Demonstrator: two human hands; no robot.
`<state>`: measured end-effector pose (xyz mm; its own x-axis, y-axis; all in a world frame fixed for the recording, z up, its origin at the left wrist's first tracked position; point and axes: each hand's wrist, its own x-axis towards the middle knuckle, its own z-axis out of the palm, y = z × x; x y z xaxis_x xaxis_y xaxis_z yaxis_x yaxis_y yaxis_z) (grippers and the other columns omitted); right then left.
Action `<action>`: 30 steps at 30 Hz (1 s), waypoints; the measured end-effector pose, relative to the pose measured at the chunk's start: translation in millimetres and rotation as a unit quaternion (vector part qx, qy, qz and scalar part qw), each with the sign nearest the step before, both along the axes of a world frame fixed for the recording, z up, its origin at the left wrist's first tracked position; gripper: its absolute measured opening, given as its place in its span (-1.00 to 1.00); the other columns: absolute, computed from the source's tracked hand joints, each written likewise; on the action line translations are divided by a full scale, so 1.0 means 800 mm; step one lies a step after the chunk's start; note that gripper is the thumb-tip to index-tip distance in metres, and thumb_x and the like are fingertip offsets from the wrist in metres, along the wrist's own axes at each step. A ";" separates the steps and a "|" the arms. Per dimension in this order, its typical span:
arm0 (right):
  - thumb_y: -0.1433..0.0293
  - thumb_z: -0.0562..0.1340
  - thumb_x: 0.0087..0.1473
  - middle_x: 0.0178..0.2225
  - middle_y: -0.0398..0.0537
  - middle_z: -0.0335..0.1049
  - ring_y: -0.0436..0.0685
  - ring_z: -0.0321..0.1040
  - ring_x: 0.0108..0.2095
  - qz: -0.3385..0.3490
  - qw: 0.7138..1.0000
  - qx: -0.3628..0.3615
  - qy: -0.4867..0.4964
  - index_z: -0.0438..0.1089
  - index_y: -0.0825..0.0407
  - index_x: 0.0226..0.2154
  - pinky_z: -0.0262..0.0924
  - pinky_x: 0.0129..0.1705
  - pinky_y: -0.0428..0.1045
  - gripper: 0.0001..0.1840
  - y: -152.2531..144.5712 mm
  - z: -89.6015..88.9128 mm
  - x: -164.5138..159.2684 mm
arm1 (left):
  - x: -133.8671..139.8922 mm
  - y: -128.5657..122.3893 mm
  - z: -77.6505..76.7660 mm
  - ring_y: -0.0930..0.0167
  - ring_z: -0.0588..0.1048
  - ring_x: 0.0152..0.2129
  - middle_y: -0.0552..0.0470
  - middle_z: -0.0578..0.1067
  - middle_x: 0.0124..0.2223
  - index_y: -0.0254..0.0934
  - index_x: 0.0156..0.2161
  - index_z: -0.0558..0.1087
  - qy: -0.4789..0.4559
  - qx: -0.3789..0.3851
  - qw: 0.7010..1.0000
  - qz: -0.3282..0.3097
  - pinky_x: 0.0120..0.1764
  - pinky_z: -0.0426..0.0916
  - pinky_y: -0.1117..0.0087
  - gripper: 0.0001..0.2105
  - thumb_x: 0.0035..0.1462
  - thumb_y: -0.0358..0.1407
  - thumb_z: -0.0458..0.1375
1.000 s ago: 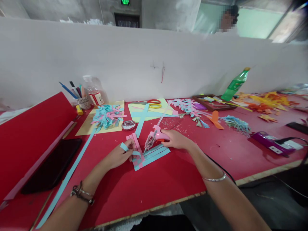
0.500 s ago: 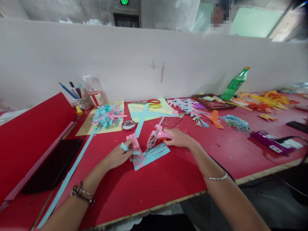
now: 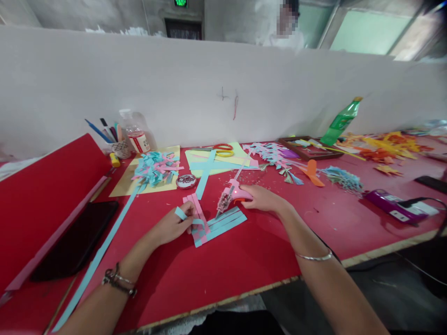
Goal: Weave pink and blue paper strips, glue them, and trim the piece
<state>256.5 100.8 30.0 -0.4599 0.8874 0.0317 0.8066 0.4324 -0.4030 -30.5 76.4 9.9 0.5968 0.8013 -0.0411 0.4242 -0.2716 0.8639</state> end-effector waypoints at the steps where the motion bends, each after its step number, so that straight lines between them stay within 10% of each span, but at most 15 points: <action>1: 0.38 0.11 -0.15 -0.39 -0.06 0.33 0.03 0.18 -0.45 0.001 1.000 0.000 0.001 0.24 0.07 -0.38 -0.05 -0.46 -0.12 -0.82 0.001 -0.001 0.001 | 0.000 0.000 0.000 0.53 0.37 -0.59 0.15 0.33 -0.47 -0.24 -0.39 0.09 -0.001 -0.001 1.000 0.001 -0.47 0.28 0.48 -0.94 0.11 -0.33 -0.11; 30: 0.40 0.12 -0.17 -0.16 0.04 0.35 0.22 0.28 -0.18 -0.056 0.998 -0.031 -0.027 0.31 0.09 -0.23 0.13 -0.22 -0.03 -0.65 0.004 0.007 0.043 | -0.001 0.000 -0.002 0.50 0.38 -0.58 0.16 0.32 -0.47 -0.23 -0.40 0.09 0.000 0.007 1.000 0.008 -0.47 0.28 0.46 -0.93 0.08 -0.32 -0.09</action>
<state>290.5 104.2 35.7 -0.3578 0.9326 -0.0469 0.8695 0.3145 -0.3808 -31.2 76.0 8.1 0.5847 0.8107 -0.0297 0.4282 -0.2773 0.8601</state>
